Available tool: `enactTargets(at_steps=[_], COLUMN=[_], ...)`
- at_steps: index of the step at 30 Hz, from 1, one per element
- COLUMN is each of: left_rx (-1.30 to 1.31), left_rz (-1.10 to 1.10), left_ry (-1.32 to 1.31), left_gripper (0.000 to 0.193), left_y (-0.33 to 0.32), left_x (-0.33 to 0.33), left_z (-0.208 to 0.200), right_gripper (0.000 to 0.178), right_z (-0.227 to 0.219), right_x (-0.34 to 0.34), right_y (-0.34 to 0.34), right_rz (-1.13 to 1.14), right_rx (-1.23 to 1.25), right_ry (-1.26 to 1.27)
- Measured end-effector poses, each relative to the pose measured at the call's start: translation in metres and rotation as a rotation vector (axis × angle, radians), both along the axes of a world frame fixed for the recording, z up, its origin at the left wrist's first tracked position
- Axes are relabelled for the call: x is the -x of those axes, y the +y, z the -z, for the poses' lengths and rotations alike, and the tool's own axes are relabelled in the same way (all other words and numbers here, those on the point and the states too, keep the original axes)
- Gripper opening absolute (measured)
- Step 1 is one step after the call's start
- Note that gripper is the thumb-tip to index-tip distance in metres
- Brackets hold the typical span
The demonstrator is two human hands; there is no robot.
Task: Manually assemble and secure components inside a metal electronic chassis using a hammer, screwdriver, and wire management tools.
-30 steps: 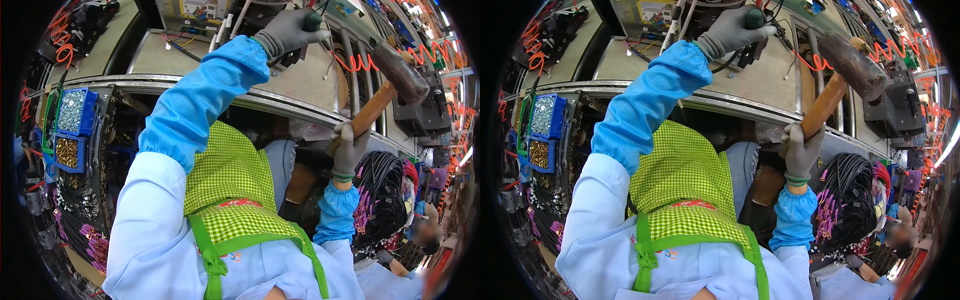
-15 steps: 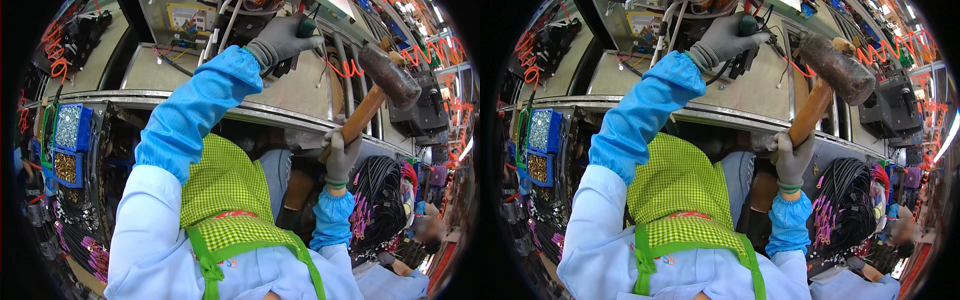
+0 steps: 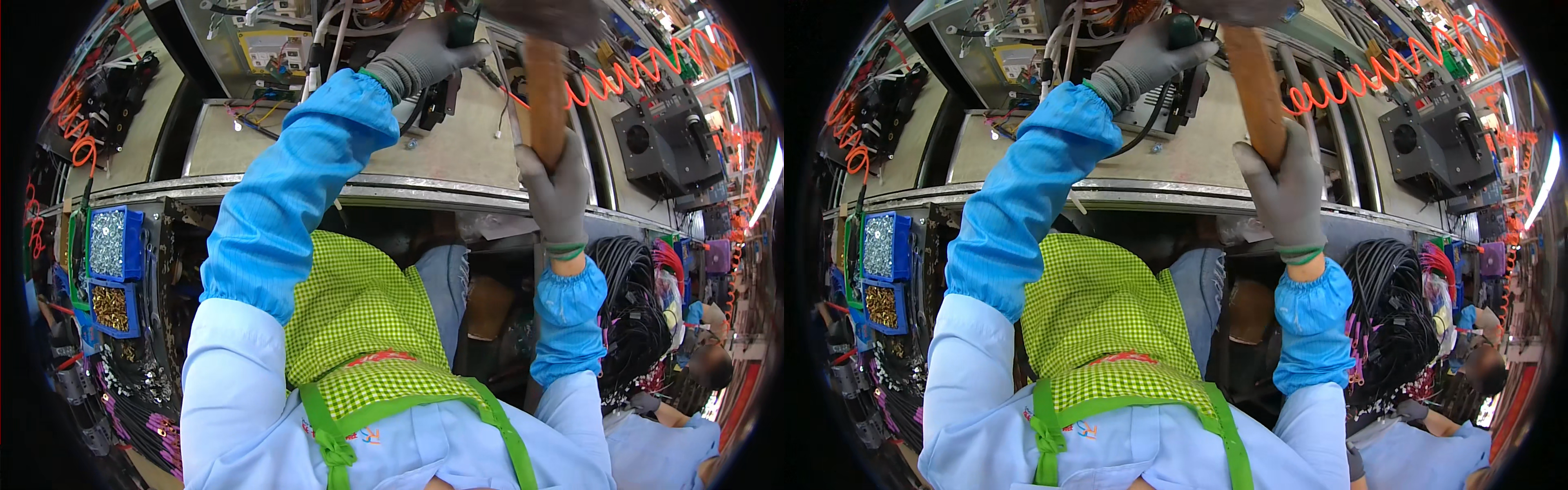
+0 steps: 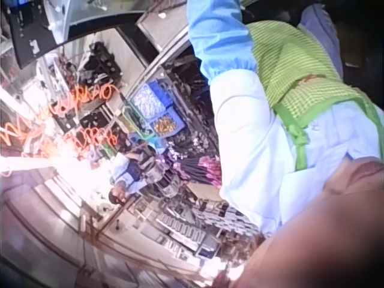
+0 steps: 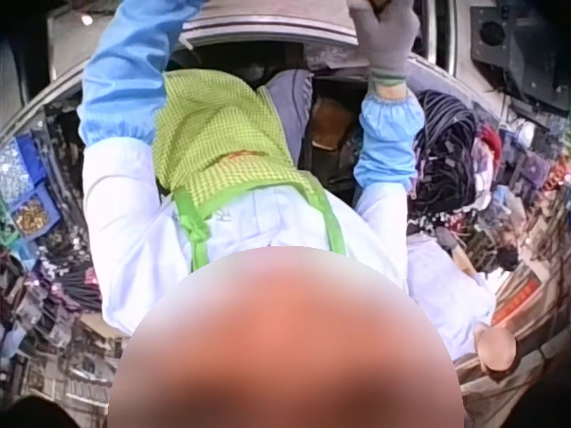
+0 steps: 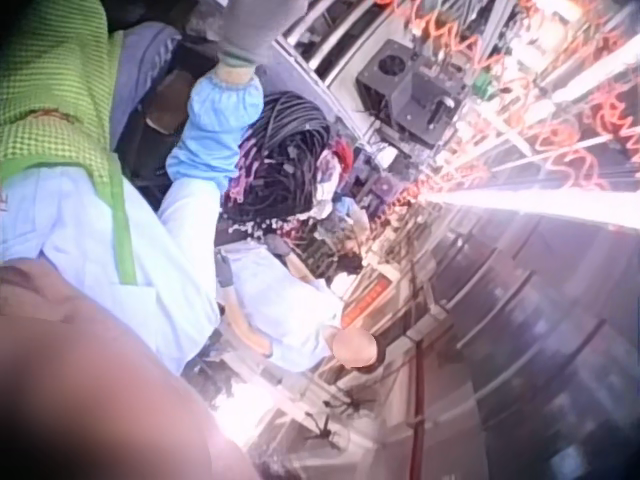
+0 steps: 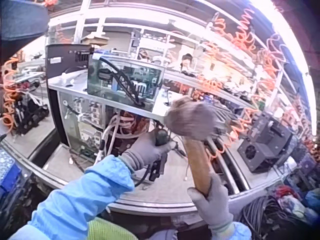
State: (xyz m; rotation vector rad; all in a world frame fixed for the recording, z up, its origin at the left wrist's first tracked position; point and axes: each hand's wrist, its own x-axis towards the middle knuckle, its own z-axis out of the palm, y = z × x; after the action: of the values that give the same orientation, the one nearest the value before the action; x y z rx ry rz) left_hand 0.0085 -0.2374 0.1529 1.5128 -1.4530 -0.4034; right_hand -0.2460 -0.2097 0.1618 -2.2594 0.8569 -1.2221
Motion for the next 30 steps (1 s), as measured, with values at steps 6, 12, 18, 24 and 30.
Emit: enactTargets(at_steps=[6, 12, 18, 24, 30], left_rx=[0.150, 0.104, 0.208, 0.302, 0.613], left_rz=[-0.018, -0.042, -0.052, -0.002, 0.007], left_ry=[-0.110, -0.031, -0.055, 0.023, 0.215], left_gripper=[0.050, 0.053, 0.056, 0.041, 0.032], left_y=[-0.002, -0.002, 0.001, 0.025, 0.105], left_x=[-0.004, 0.003, 0.014, 0.006, 0.048], left_z=[0.007, 0.007, 0.040, 0.005, 0.004], right_gripper=[0.042, 0.044, 0.032, 0.037, 0.028], right_z=[-0.039, -0.084, -0.015, -0.001, 0.055], right_x=[-0.004, 0.002, 0.034, 0.053, 0.052], right_y=[0.007, 0.029, 0.008, 0.030, 0.013], right_rz=[-0.034, -0.288, -0.124, -0.008, 0.137], right_rx=[-0.055, -0.033, -0.031, -0.459, -0.645], right_ry=[0.214, -0.436, 0.056, -0.106, -0.097])
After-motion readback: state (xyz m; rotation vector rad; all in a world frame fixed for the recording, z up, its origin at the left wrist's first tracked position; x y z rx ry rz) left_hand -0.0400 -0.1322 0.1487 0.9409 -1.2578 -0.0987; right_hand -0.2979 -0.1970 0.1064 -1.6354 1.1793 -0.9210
